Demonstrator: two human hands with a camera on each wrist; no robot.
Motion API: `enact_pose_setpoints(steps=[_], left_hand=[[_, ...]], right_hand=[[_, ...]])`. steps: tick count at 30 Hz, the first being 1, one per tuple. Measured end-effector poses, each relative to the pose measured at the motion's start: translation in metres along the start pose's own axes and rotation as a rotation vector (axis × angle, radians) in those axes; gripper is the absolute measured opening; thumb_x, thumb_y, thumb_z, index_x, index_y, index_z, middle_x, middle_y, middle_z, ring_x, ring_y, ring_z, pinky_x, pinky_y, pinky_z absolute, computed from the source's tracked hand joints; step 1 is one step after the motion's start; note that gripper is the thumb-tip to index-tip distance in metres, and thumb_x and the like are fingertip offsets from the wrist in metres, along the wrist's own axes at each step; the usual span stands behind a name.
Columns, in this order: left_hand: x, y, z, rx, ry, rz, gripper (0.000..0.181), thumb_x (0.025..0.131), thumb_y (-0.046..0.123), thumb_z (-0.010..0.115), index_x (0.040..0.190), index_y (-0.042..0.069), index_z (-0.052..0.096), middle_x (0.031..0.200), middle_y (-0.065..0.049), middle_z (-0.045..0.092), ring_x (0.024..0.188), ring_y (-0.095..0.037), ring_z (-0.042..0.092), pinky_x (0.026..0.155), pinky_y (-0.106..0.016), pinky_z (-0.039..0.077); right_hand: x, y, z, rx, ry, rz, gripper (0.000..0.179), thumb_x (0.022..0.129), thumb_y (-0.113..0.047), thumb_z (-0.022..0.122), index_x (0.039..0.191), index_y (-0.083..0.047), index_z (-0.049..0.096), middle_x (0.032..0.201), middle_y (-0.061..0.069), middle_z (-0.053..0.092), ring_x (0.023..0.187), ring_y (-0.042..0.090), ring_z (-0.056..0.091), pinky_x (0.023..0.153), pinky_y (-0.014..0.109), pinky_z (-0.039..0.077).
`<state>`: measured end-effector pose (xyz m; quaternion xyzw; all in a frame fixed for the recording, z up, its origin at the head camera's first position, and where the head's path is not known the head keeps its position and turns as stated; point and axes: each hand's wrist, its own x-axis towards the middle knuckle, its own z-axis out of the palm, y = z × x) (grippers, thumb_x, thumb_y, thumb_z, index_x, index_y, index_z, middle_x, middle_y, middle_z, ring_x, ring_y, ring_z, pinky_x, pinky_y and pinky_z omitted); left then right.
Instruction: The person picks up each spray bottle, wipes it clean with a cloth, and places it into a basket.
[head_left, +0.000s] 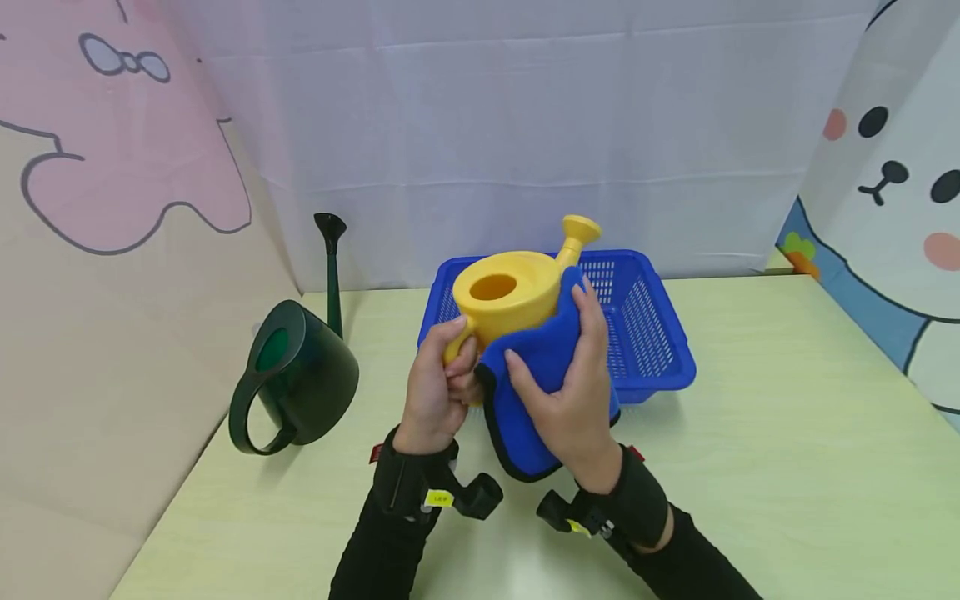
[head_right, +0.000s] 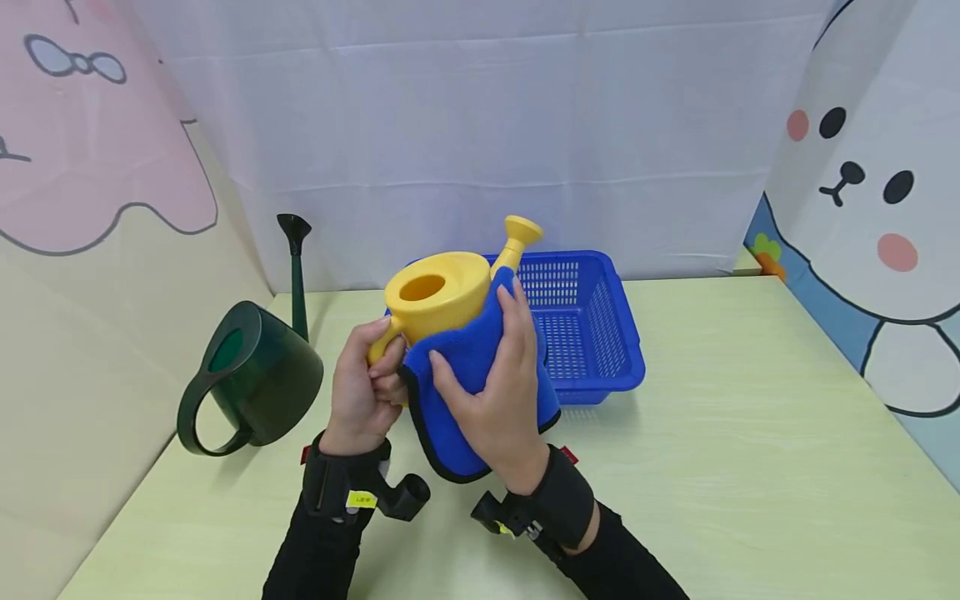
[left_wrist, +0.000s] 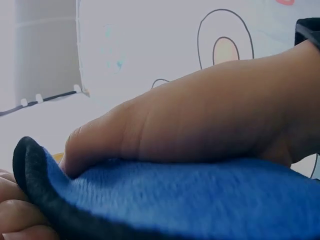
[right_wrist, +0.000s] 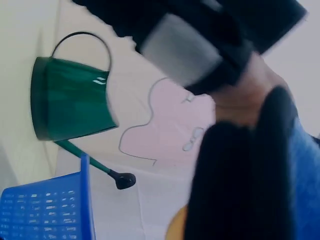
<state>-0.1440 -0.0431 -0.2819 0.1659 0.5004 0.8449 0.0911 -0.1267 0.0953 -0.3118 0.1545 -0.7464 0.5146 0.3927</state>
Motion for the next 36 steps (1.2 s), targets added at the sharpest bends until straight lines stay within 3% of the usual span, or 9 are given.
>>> enact_pose_setpoints(steps=[4,8,11,15,19,26,31,36], left_hand=[[0.000,0.001,0.000,-0.001,0.010,0.003,0.045,0.095,0.023,0.029,0.050,0.023,0.036,0.046,0.012,0.026,0.035,-0.004,0.019,0.039,-0.021,0.009],[0.002,0.000,-0.002,-0.029,-0.052,0.035,0.047,0.095,0.021,0.025,0.049,0.022,0.035,0.046,0.009,0.024,0.035,-0.007,0.017,0.039,-0.024,0.006],[0.004,-0.001,-0.004,-0.043,-0.127,0.081,0.047,0.096,0.019,0.020,0.049,0.020,0.031,0.044,0.008,0.023,0.035,-0.010,0.016,0.037,-0.026,0.006],[0.004,-0.003,-0.006,-0.043,-0.177,0.120,0.046,0.096,0.018,0.019,0.051,0.019,0.028,0.043,0.007,0.024,0.034,-0.011,0.017,0.036,-0.027,0.007],[0.003,-0.002,-0.006,-0.041,-0.165,0.111,0.046,0.096,0.019,0.019,0.051,0.019,0.029,0.043,0.009,0.027,0.035,-0.012,0.018,0.037,-0.028,0.008],[0.001,0.001,-0.005,-0.035,-0.159,0.096,0.047,0.096,0.018,0.018,0.051,0.020,0.031,0.043,0.009,0.026,0.035,-0.012,0.018,0.037,-0.028,0.008],[0.001,0.001,-0.005,-0.046,-0.145,0.102,0.047,0.096,0.019,0.018,0.051,0.020,0.031,0.043,0.009,0.026,0.035,-0.012,0.017,0.038,-0.028,0.008],[0.002,0.001,-0.005,-0.075,-0.133,0.123,0.047,0.096,0.020,0.017,0.051,0.019,0.028,0.043,0.007,0.023,0.034,-0.012,0.016,0.038,-0.028,0.005]], right_hand=[[-0.003,-0.001,0.004,-0.060,0.055,-0.109,0.076,0.087,-0.049,0.052,0.136,0.003,0.027,0.145,0.022,0.026,0.131,0.034,0.034,0.108,0.050,0.030],[0.000,0.001,0.002,-0.019,0.088,-0.141,0.071,0.088,-0.043,0.054,0.133,0.005,0.031,0.141,0.023,0.033,0.128,0.032,0.039,0.109,0.041,0.031],[0.005,0.005,-0.003,0.064,0.082,-0.083,0.065,0.088,-0.034,0.058,0.135,0.002,0.032,0.138,0.019,0.040,0.121,0.027,0.046,0.105,0.030,0.037],[0.012,0.009,-0.010,0.175,0.036,0.070,0.058,0.088,-0.016,0.059,0.138,-0.003,0.032,0.134,0.014,0.046,0.110,0.015,0.052,0.094,0.019,0.043],[0.019,0.015,-0.016,0.269,-0.016,0.201,0.054,0.088,-0.007,0.055,0.138,-0.004,0.033,0.128,0.011,0.050,0.103,0.010,0.055,0.087,0.017,0.047],[0.028,0.024,-0.024,0.370,-0.029,0.351,0.045,0.091,-0.011,0.052,0.134,-0.013,0.040,0.121,-0.002,0.052,0.103,0.012,0.056,0.086,0.018,0.048],[0.024,0.019,-0.021,0.310,-0.007,0.313,0.045,0.090,-0.010,0.054,0.133,-0.011,0.042,0.116,0.005,0.056,0.095,0.009,0.058,0.080,0.018,0.050],[0.013,0.013,-0.010,0.173,0.024,0.136,0.046,0.088,-0.010,0.058,0.131,-0.004,0.042,0.123,0.014,0.054,0.102,0.011,0.058,0.087,0.018,0.048]])
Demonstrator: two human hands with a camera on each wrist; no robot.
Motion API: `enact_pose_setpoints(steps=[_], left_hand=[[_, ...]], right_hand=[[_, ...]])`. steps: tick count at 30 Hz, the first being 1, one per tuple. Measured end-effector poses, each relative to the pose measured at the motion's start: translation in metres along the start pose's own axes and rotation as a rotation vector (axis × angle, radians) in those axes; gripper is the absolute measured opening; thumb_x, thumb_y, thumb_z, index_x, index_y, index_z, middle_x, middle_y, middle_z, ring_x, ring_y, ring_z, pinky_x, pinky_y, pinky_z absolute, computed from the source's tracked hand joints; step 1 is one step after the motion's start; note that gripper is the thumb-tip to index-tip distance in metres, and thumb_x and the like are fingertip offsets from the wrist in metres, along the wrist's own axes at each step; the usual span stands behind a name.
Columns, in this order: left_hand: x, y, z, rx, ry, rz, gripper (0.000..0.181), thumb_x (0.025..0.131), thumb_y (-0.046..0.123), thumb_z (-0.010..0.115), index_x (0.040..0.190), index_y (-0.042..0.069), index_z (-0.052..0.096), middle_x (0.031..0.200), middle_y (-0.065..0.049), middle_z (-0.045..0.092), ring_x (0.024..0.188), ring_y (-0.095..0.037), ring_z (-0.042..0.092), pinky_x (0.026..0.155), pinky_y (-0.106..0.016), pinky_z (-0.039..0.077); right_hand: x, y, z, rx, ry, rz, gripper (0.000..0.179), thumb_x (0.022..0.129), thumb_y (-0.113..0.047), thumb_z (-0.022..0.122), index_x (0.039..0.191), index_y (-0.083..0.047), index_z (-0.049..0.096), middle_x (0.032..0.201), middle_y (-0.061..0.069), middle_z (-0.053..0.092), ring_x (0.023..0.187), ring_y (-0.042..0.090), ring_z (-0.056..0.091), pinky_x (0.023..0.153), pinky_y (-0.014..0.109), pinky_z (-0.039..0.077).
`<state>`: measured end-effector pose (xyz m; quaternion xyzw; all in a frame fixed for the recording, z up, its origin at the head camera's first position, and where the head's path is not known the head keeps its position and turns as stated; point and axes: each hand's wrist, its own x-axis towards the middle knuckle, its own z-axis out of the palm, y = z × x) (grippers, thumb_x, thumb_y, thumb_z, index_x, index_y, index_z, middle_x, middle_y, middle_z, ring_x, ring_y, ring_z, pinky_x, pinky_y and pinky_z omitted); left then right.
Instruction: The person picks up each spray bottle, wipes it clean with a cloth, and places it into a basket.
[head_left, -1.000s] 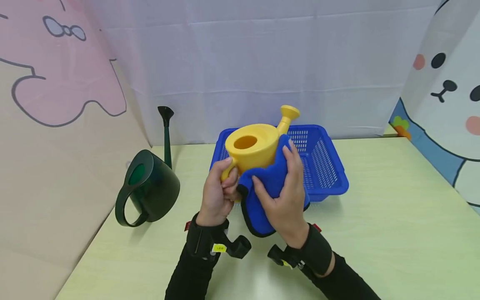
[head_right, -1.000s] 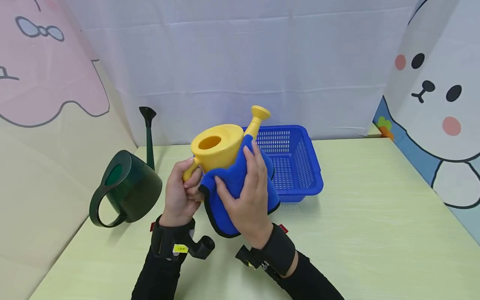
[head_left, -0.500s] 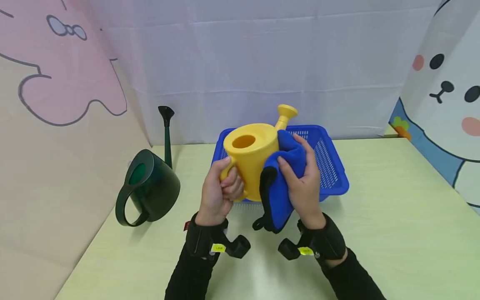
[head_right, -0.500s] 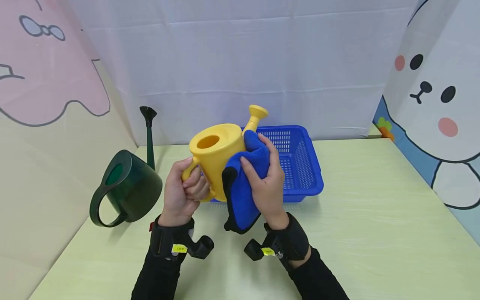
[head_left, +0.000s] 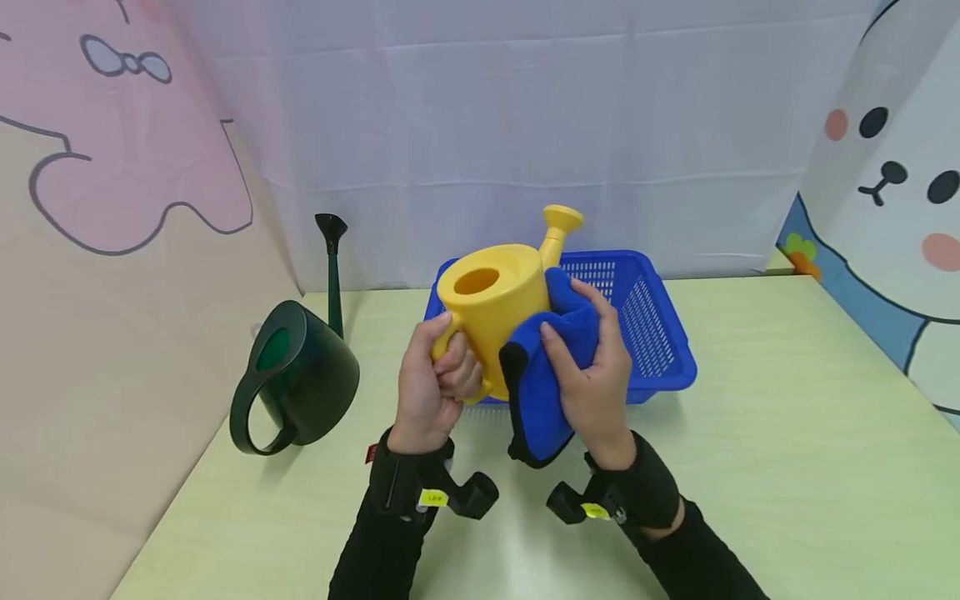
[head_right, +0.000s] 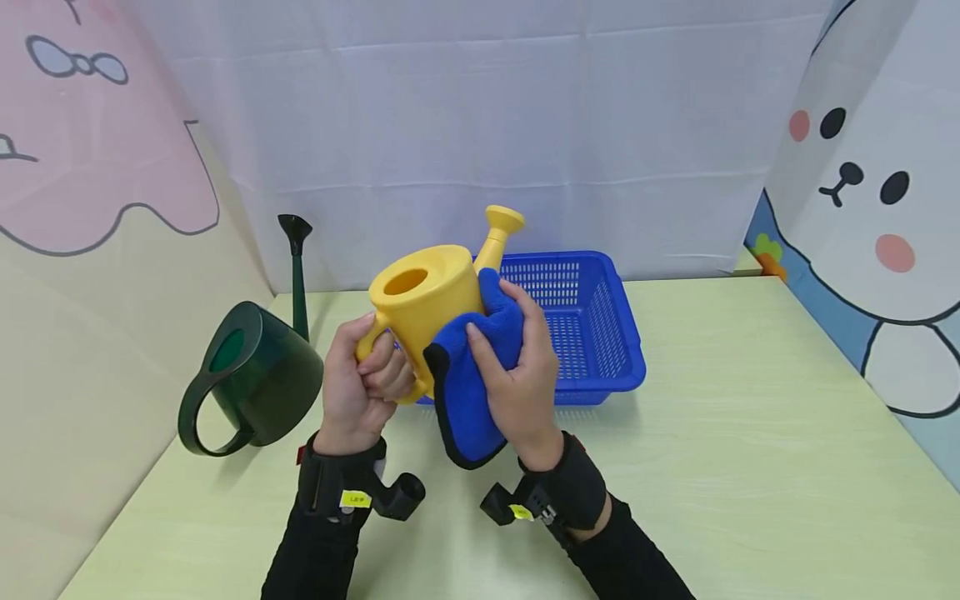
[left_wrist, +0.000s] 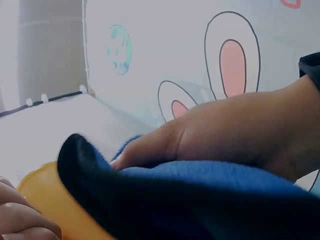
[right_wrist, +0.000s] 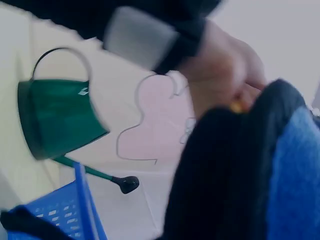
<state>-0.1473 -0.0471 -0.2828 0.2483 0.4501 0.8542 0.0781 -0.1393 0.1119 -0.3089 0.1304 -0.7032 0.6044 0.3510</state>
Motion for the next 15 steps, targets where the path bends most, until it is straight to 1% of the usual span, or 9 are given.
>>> enact_pose_setpoints(steps=[4,7,12,15], left_hand=[[0.000,0.000,0.000,-0.021,0.028,0.010,0.047,0.097,0.022,0.020,0.051,0.018,0.027,0.044,0.006,0.021,0.034,-0.011,0.014,0.037,-0.027,0.004],[0.001,0.001,0.000,-0.021,0.064,0.012,0.047,0.097,0.024,0.023,0.050,0.018,0.028,0.044,0.006,0.022,0.035,-0.011,0.015,0.037,-0.027,0.004],[0.002,0.002,0.000,-0.022,0.078,0.041,0.047,0.098,0.023,0.023,0.051,0.017,0.029,0.044,0.006,0.025,0.035,-0.012,0.016,0.037,-0.027,0.004],[0.003,0.002,0.000,-0.030,0.075,0.055,0.047,0.098,0.022,0.023,0.051,0.017,0.029,0.044,0.006,0.025,0.035,-0.012,0.016,0.037,-0.026,0.004]], right_hand=[[-0.009,-0.001,0.011,-0.117,0.065,-0.227,0.046,0.088,-0.026,0.060,0.122,0.002,0.048,0.125,0.019,0.052,0.114,0.025,0.053,0.100,0.029,0.041],[-0.014,-0.002,0.017,-0.160,0.101,-0.370,0.046,0.087,-0.033,0.059,0.115,0.004,0.052,0.123,0.020,0.053,0.118,0.029,0.051,0.105,0.034,0.038],[-0.018,-0.002,0.024,-0.254,0.134,-0.581,0.035,0.087,-0.026,0.060,0.107,0.003,0.056,0.116,0.021,0.055,0.110,0.031,0.053,0.105,0.031,0.037],[-0.017,-0.002,0.025,-0.298,0.158,-0.677,0.031,0.086,-0.023,0.062,0.104,0.002,0.058,0.112,0.022,0.055,0.104,0.033,0.054,0.104,0.030,0.038]])
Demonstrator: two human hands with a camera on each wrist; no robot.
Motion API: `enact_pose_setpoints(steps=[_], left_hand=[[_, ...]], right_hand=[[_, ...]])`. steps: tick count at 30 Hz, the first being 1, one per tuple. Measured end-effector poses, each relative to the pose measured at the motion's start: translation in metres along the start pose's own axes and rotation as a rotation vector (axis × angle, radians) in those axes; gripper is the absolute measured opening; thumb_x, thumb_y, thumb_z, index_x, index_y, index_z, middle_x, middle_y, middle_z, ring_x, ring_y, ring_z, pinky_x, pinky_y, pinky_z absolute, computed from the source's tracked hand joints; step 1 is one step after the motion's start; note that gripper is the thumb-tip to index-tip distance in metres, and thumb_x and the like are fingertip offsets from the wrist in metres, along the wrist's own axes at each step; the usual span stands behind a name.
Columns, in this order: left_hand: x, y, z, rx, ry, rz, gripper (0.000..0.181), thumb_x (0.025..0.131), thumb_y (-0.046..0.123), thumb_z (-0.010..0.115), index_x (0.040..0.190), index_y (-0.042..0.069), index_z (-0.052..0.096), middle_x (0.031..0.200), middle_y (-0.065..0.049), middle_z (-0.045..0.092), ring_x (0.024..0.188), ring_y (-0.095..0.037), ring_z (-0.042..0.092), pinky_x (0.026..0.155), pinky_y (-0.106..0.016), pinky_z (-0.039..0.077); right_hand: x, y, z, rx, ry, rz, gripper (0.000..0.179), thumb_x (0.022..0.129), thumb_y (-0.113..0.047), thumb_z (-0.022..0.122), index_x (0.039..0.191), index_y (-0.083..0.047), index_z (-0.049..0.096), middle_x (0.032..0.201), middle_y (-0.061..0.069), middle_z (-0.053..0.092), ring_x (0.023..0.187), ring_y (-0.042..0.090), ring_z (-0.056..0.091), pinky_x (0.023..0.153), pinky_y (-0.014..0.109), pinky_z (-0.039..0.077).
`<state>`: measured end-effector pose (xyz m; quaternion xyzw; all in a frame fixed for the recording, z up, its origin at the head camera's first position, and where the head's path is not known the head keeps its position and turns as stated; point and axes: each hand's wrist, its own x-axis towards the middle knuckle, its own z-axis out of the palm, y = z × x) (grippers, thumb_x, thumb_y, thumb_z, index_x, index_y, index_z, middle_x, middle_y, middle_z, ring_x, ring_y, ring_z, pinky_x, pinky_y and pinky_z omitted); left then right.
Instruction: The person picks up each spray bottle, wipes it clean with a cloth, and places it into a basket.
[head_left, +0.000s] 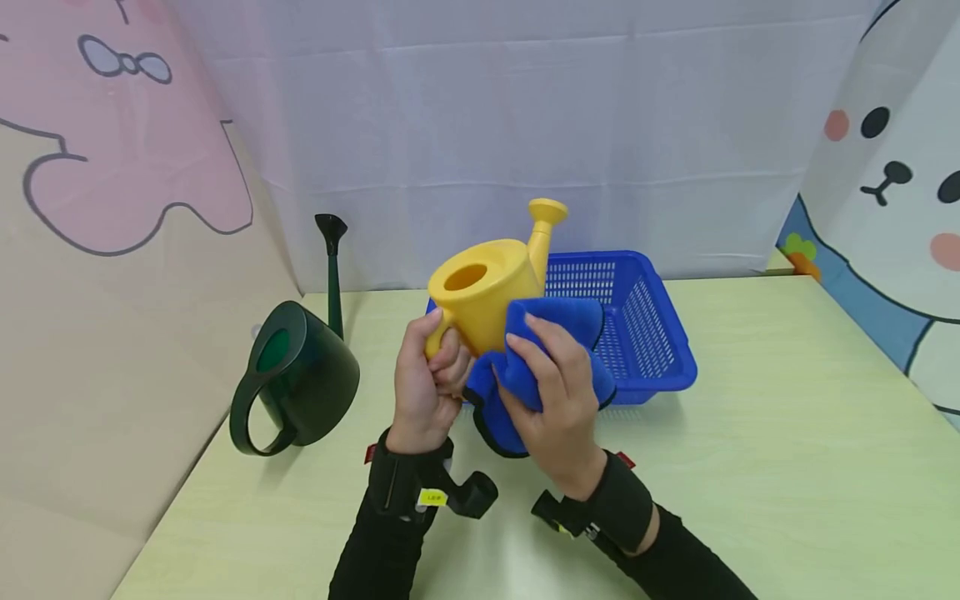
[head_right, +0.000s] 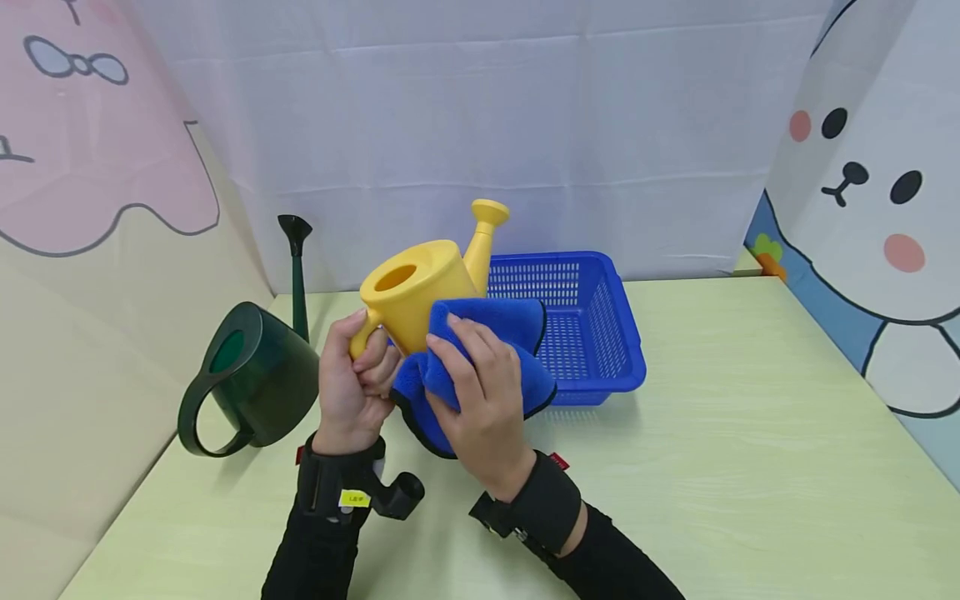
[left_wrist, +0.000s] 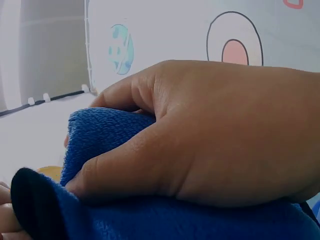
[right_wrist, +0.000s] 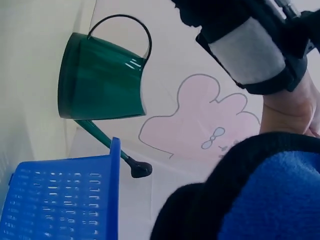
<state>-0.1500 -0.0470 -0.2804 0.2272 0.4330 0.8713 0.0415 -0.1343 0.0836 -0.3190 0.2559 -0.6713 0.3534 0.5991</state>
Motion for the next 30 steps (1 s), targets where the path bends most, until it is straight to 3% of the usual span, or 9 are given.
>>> enact_pose_setpoints(steps=[2,4,9,13,17,23,28,30], left_hand=[[0.000,-0.001,0.000,-0.005,-0.021,0.006,0.047,0.098,0.022,0.023,0.051,0.017,0.029,0.045,0.006,0.024,0.034,-0.012,0.015,0.036,-0.026,0.003],[0.000,-0.001,0.000,-0.011,-0.048,0.002,0.047,0.098,0.023,0.022,0.051,0.017,0.028,0.044,0.005,0.022,0.034,-0.012,0.014,0.036,-0.026,0.003],[0.000,-0.003,0.000,-0.011,-0.083,-0.029,0.047,0.098,0.023,0.018,0.051,0.017,0.027,0.044,0.005,0.020,0.034,-0.012,0.014,0.036,-0.027,0.004],[-0.001,-0.001,0.000,-0.007,-0.082,-0.034,0.047,0.097,0.022,0.017,0.052,0.017,0.028,0.044,0.005,0.021,0.034,-0.011,0.016,0.036,-0.027,0.006],[-0.003,0.001,0.000,0.001,-0.090,-0.031,0.047,0.098,0.023,0.018,0.052,0.017,0.029,0.044,0.005,0.022,0.034,-0.012,0.017,0.037,-0.027,0.007],[-0.007,0.003,0.000,-0.011,-0.102,-0.052,0.047,0.098,0.025,0.019,0.052,0.018,0.029,0.045,0.005,0.023,0.035,-0.013,0.017,0.037,-0.028,0.007],[-0.006,0.003,-0.001,-0.033,-0.107,-0.049,0.047,0.098,0.024,0.018,0.053,0.017,0.028,0.045,0.005,0.023,0.035,-0.013,0.017,0.037,-0.028,0.006],[-0.005,0.002,-0.001,-0.042,-0.102,-0.042,0.047,0.098,0.023,0.017,0.053,0.016,0.028,0.045,0.005,0.023,0.034,-0.012,0.017,0.037,-0.028,0.006]], right_hand=[[0.001,0.002,-0.001,0.002,0.009,-0.008,0.029,0.086,-0.021,0.062,0.103,0.003,0.058,0.110,0.022,0.056,0.102,0.033,0.055,0.103,0.031,0.039],[0.003,0.005,-0.003,0.026,0.012,0.035,0.030,0.086,-0.022,0.062,0.103,0.003,0.057,0.111,0.022,0.057,0.103,0.033,0.056,0.102,0.031,0.040],[0.007,0.015,-0.012,0.141,-0.016,0.271,0.036,0.087,-0.025,0.061,0.107,0.005,0.055,0.116,0.021,0.057,0.110,0.028,0.056,0.101,0.032,0.041],[0.012,0.021,-0.018,0.227,-0.048,0.453,0.033,0.084,-0.012,0.063,0.112,0.003,0.054,0.119,0.019,0.058,0.111,0.019,0.057,0.097,0.028,0.044],[0.016,0.024,-0.022,0.304,-0.081,0.604,0.037,0.083,-0.001,0.062,0.118,0.001,0.051,0.117,0.013,0.058,0.101,0.012,0.057,0.087,0.022,0.047],[0.022,0.032,-0.028,0.419,-0.133,0.843,0.039,0.087,-0.006,0.058,0.125,-0.004,0.047,0.115,-0.003,0.053,0.099,0.015,0.055,0.086,0.020,0.047],[0.026,0.042,-0.031,0.464,-0.217,1.033,0.040,0.091,-0.015,0.055,0.128,-0.015,0.043,0.119,-0.002,0.050,0.106,0.014,0.052,0.095,0.031,0.045],[0.026,0.044,-0.031,0.471,-0.235,1.073,0.040,0.091,-0.018,0.054,0.130,-0.017,0.043,0.121,-0.001,0.050,0.108,0.013,0.052,0.095,0.031,0.045]])
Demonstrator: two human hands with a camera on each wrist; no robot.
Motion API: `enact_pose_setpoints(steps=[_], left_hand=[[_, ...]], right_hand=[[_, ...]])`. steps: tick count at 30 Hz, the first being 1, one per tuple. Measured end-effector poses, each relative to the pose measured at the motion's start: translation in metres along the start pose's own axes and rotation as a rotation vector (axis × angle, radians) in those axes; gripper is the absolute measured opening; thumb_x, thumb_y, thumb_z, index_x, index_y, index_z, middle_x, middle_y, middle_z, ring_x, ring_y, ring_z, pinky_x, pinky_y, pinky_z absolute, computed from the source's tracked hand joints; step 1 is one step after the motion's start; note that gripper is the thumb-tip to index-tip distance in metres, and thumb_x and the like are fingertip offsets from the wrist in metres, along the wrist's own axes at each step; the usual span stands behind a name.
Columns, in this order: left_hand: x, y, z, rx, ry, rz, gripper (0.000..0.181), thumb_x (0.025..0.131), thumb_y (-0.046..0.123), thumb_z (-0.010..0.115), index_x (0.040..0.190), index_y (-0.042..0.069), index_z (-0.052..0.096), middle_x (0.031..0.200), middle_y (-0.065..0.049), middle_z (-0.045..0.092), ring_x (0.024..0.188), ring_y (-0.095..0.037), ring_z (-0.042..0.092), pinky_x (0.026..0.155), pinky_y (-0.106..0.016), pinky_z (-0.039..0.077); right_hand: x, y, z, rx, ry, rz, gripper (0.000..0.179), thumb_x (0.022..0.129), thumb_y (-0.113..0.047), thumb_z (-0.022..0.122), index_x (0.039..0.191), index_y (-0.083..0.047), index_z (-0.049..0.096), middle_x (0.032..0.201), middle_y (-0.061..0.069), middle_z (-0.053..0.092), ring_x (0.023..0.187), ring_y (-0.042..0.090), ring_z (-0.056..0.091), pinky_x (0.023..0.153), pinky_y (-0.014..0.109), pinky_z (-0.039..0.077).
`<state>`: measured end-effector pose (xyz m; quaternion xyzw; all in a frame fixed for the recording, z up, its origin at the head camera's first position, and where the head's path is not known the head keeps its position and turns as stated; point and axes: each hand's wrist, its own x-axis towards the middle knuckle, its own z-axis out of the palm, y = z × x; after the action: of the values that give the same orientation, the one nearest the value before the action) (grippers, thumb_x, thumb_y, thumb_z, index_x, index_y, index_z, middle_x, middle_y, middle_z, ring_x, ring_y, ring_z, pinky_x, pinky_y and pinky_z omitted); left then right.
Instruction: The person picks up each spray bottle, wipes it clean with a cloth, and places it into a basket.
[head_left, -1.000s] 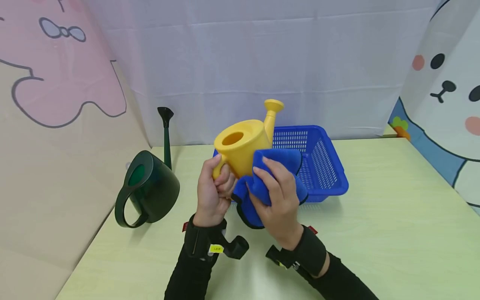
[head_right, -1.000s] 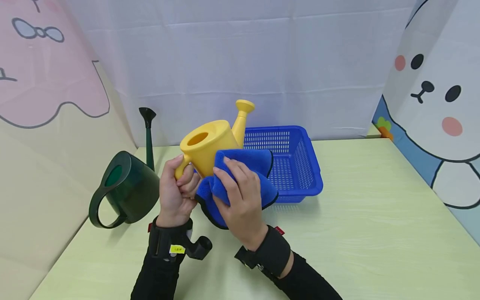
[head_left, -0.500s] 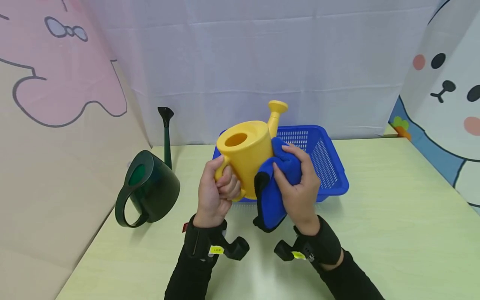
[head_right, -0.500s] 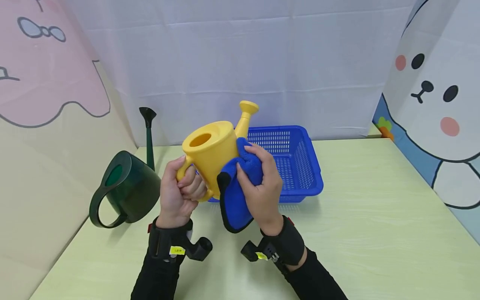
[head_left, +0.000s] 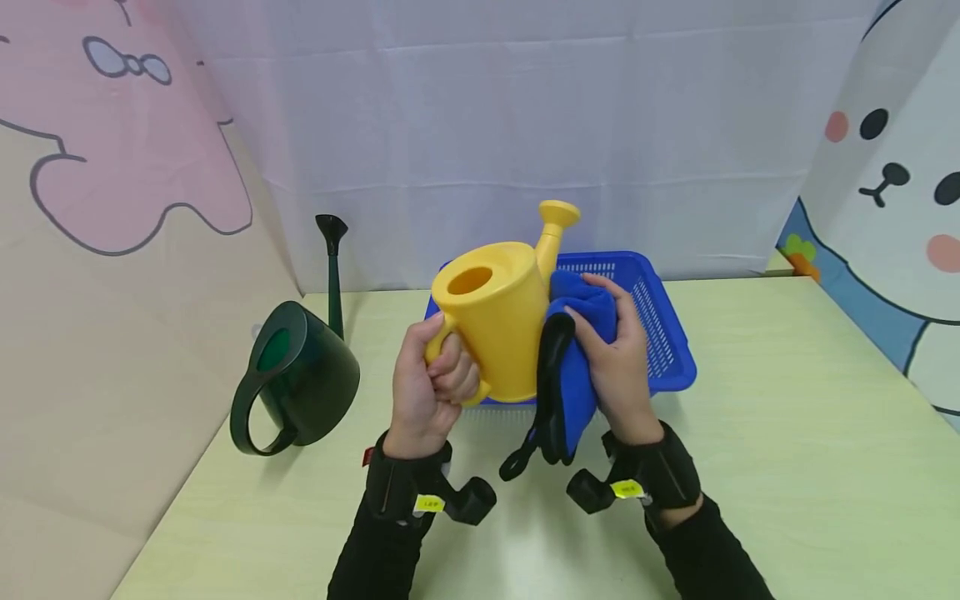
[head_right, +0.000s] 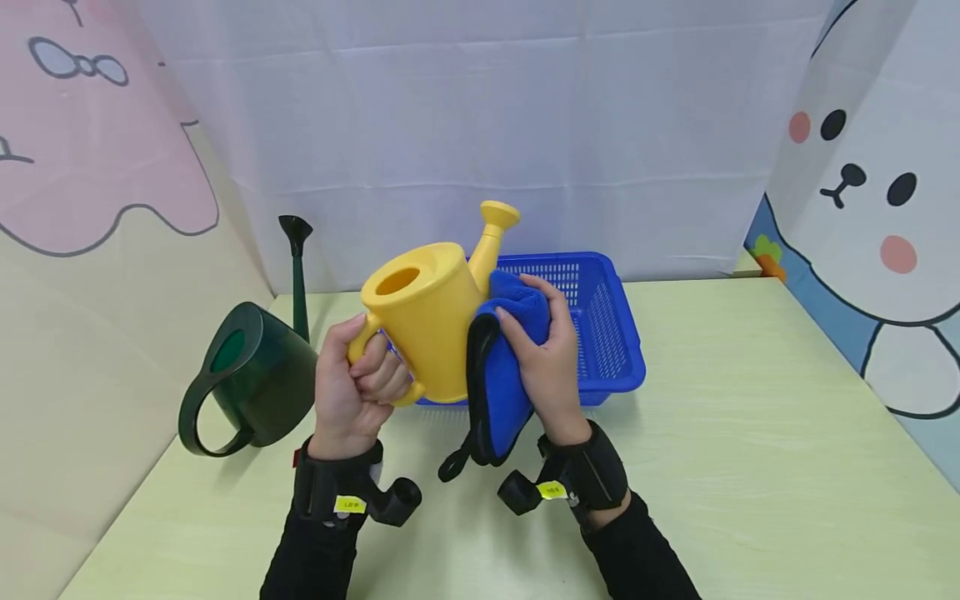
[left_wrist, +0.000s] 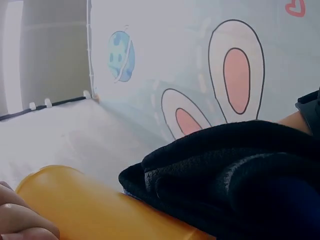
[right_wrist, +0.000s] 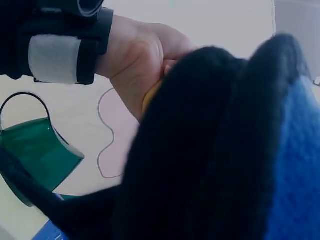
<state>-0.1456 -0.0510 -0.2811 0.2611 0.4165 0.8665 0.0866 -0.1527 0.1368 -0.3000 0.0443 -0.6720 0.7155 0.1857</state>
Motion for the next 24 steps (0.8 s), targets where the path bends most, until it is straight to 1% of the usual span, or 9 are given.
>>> enact_pose_setpoints(steps=[2,4,8,11,12,15,19,22,24], left_hand=[[0.001,-0.001,0.000,-0.006,0.009,0.015,0.047,0.098,0.022,0.016,0.052,0.016,0.028,0.044,0.005,0.022,0.034,-0.011,0.017,0.036,-0.027,0.006],[0.002,-0.001,0.000,-0.016,0.022,0.025,0.047,0.097,0.022,0.015,0.052,0.016,0.027,0.044,0.005,0.021,0.034,-0.011,0.016,0.036,-0.027,0.005],[0.002,0.000,0.000,-0.033,0.051,0.041,0.047,0.097,0.021,0.014,0.051,0.016,0.025,0.043,0.005,0.020,0.033,-0.011,0.016,0.037,-0.027,0.004],[0.001,0.002,-0.001,-0.042,0.063,0.052,0.047,0.097,0.022,0.014,0.051,0.016,0.025,0.043,0.005,0.021,0.033,-0.011,0.016,0.037,-0.027,0.003],[0.001,0.002,-0.001,-0.044,0.066,0.054,0.047,0.097,0.022,0.015,0.051,0.016,0.025,0.043,0.004,0.021,0.033,-0.011,0.017,0.037,-0.027,0.003],[0.002,0.002,-0.002,-0.039,0.075,0.052,0.047,0.097,0.023,0.015,0.051,0.016,0.025,0.043,0.005,0.021,0.033,-0.011,0.017,0.037,-0.026,0.003],[0.002,0.003,-0.001,-0.032,0.113,0.041,0.049,0.097,0.024,0.017,0.050,0.016,0.026,0.042,0.006,0.024,0.033,-0.010,0.017,0.037,-0.026,0.003],[0.002,0.003,0.000,-0.034,0.131,0.047,0.049,0.097,0.023,0.018,0.050,0.016,0.027,0.042,0.007,0.025,0.033,-0.010,0.018,0.037,-0.026,0.003],[0.002,0.003,0.000,-0.035,0.123,0.053,0.049,0.098,0.023,0.017,0.050,0.016,0.026,0.042,0.006,0.024,0.033,-0.010,0.016,0.037,-0.025,0.002]], right_hand=[[-0.001,0.000,0.001,-0.008,0.003,-0.002,0.041,0.090,-0.018,0.056,0.130,-0.017,0.045,0.120,0.000,0.052,0.107,0.012,0.054,0.094,0.029,0.046],[-0.004,0.001,0.004,-0.031,0.022,-0.056,0.041,0.089,-0.016,0.058,0.129,-0.014,0.047,0.119,0.003,0.055,0.103,0.011,0.056,0.088,0.023,0.048],[-0.014,0.003,0.013,-0.129,0.079,-0.262,0.043,0.083,-0.006,0.062,0.125,-0.006,0.051,0.115,0.010,0.058,0.095,0.009,0.058,0.082,0.017,0.049],[-0.021,0.004,0.021,-0.210,0.121,-0.429,0.045,0.079,-0.003,0.066,0.122,-0.002,0.052,0.114,0.015,0.059,0.097,0.013,0.058,0.084,0.018,0.048],[-0.023,0.004,0.024,-0.235,0.134,-0.481,0.045,0.079,-0.004,0.067,0.121,-0.001,0.053,0.114,0.016,0.059,0.098,0.016,0.058,0.087,0.019,0.047],[-0.029,0.006,0.032,-0.298,0.164,-0.613,0.043,0.082,-0.019,0.067,0.118,0.001,0.053,0.112,0.018,0.057,0.102,0.024,0.056,0.093,0.024,0.044],[-0.036,0.010,0.042,-0.374,0.197,-0.783,0.048,0.086,-0.034,0.060,0.113,0.004,0.054,0.108,0.021,0.055,0.102,0.030,0.053,0.099,0.027,0.041],[-0.039,0.012,0.048,-0.433,0.233,-0.910,0.044,0.086,-0.030,0.061,0.110,0.005,0.055,0.104,0.021,0.054,0.098,0.033,0.052,0.098,0.026,0.040],[-0.040,0.013,0.050,-0.463,0.257,-0.965,0.041,0.086,-0.028,0.062,0.109,0.006,0.055,0.103,0.022,0.054,0.096,0.033,0.052,0.097,0.026,0.040]])
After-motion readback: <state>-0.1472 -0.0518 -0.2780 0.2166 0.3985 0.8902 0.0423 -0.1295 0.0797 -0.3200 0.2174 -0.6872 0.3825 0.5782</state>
